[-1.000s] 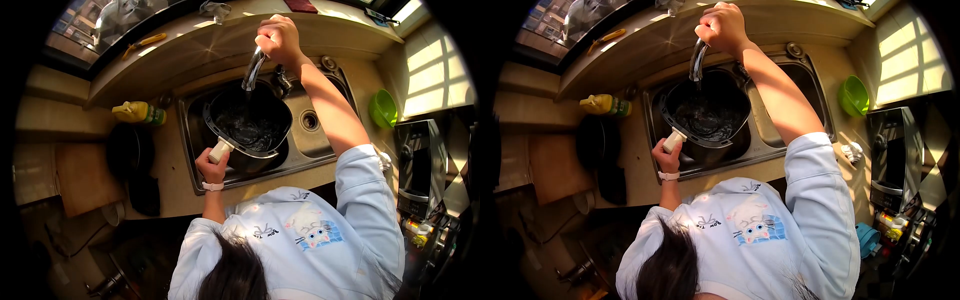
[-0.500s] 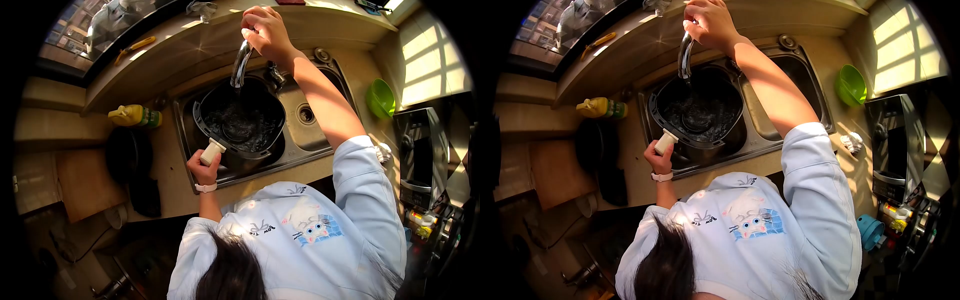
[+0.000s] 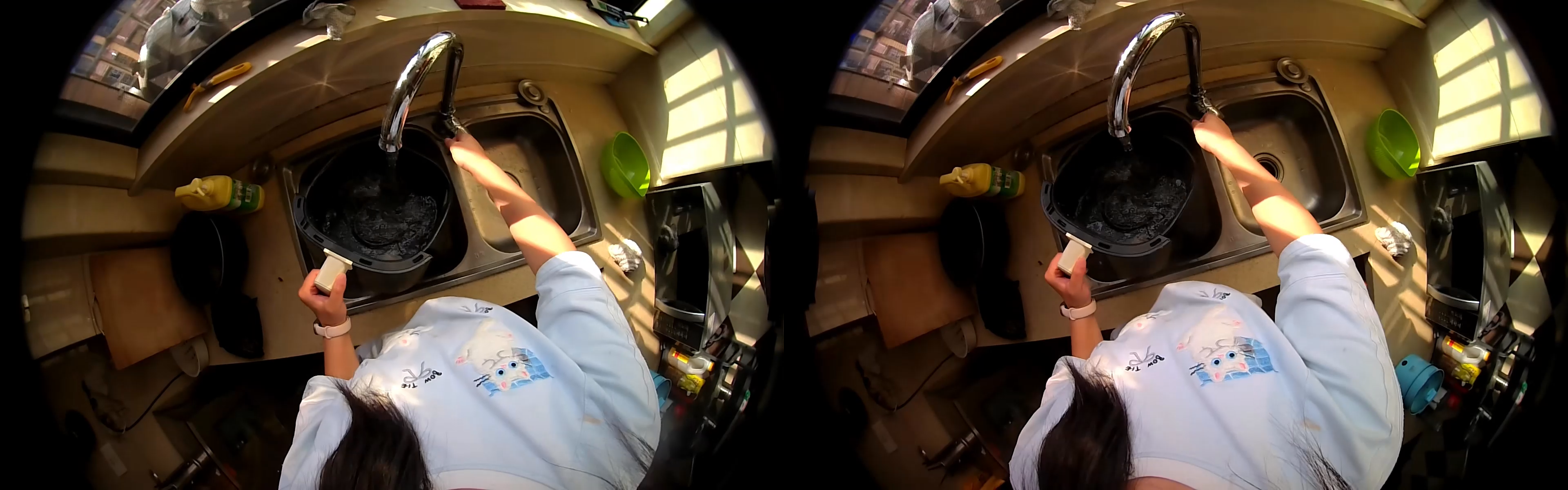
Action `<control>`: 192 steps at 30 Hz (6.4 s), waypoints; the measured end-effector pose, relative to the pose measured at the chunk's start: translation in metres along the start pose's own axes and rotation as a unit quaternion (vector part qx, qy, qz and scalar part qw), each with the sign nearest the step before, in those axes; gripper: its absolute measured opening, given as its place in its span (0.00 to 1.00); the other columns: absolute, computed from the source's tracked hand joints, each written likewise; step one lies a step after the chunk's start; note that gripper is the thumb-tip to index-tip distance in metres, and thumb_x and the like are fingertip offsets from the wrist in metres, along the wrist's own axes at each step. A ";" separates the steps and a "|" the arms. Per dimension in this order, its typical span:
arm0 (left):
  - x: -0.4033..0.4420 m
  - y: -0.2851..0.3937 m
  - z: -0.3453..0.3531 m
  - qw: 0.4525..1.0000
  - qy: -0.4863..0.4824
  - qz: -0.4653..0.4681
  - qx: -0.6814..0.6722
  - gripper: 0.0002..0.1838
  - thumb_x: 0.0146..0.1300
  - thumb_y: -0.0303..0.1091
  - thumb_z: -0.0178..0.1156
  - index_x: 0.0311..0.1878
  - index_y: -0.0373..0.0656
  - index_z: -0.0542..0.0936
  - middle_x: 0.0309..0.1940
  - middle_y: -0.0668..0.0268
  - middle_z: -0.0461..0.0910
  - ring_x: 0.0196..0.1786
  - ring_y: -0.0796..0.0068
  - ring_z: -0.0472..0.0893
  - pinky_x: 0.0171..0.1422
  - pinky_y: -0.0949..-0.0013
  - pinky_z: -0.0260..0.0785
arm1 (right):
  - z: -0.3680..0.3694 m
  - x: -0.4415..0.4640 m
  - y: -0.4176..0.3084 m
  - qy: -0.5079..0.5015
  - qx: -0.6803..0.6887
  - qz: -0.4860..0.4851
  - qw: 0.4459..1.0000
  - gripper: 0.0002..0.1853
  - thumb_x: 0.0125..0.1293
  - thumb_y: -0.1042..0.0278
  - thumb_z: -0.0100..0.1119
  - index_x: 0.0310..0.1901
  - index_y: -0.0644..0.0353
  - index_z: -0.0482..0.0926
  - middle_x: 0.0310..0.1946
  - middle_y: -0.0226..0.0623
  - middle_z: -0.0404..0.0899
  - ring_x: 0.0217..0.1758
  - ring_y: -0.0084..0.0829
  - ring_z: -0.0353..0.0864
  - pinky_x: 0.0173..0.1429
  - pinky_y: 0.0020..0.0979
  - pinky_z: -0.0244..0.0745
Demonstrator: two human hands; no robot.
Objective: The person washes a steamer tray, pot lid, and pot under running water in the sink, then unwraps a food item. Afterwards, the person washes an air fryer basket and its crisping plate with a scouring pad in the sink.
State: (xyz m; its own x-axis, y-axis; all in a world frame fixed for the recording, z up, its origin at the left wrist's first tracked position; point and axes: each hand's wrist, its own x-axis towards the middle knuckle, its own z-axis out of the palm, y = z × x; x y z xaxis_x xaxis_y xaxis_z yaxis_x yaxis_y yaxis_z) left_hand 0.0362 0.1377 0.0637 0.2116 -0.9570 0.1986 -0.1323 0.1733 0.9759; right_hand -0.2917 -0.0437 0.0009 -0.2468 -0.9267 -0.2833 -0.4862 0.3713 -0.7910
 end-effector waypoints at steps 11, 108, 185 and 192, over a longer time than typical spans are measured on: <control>-0.001 0.020 -0.017 0.999 0.033 -0.011 0.000 0.14 0.47 0.37 0.58 0.25 0.33 0.73 0.17 0.68 0.70 0.18 0.81 0.67 0.22 0.78 0.56 | 0.013 -0.051 0.027 -0.056 0.292 -0.102 0.949 0.07 0.56 0.71 0.51 0.34 0.62 0.68 0.28 0.31 0.71 0.32 0.20 0.67 0.38 0.22 0.64; -0.042 0.025 0.036 0.873 -0.327 -0.333 -0.140 0.13 0.39 0.27 0.62 0.33 0.39 0.74 0.29 0.62 0.77 0.35 0.73 0.75 0.44 0.72 0.66 | -0.056 -0.023 -0.059 -0.037 0.065 -0.341 0.937 0.20 0.54 0.72 0.47 0.51 0.61 0.71 0.45 0.35 0.75 0.50 0.22 0.70 0.56 0.24 0.62; -0.004 0.050 0.007 0.833 -0.290 -0.454 -0.126 0.18 0.49 0.41 0.53 0.38 0.36 0.70 0.22 0.66 0.69 0.19 0.77 0.68 0.30 0.70 0.65 | 0.012 -0.025 -0.029 0.050 0.100 0.134 0.985 0.28 0.65 0.48 0.34 0.41 0.67 0.76 0.43 0.54 0.74 0.51 0.48 0.71 0.55 0.40 0.64; 0.043 0.106 0.024 0.830 -0.318 -0.417 0.188 0.22 0.55 0.53 0.54 0.27 0.40 0.71 0.14 0.70 0.67 0.16 0.82 0.66 0.23 0.78 0.62 | 0.040 -0.057 -0.037 -0.030 -0.099 0.198 0.975 0.23 0.64 0.50 0.35 0.41 0.58 0.78 0.44 0.40 0.77 0.50 0.41 0.74 0.51 0.37 0.69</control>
State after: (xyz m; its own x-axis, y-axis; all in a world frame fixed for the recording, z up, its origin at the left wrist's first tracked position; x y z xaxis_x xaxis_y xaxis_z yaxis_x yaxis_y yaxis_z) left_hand 0.0082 0.1091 0.1735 -0.1565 -0.6577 -0.7368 -0.5143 -0.5826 0.6293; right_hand -0.2258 -0.0071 0.0248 -0.4021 -0.7075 -0.5812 -0.5156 0.6996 -0.4948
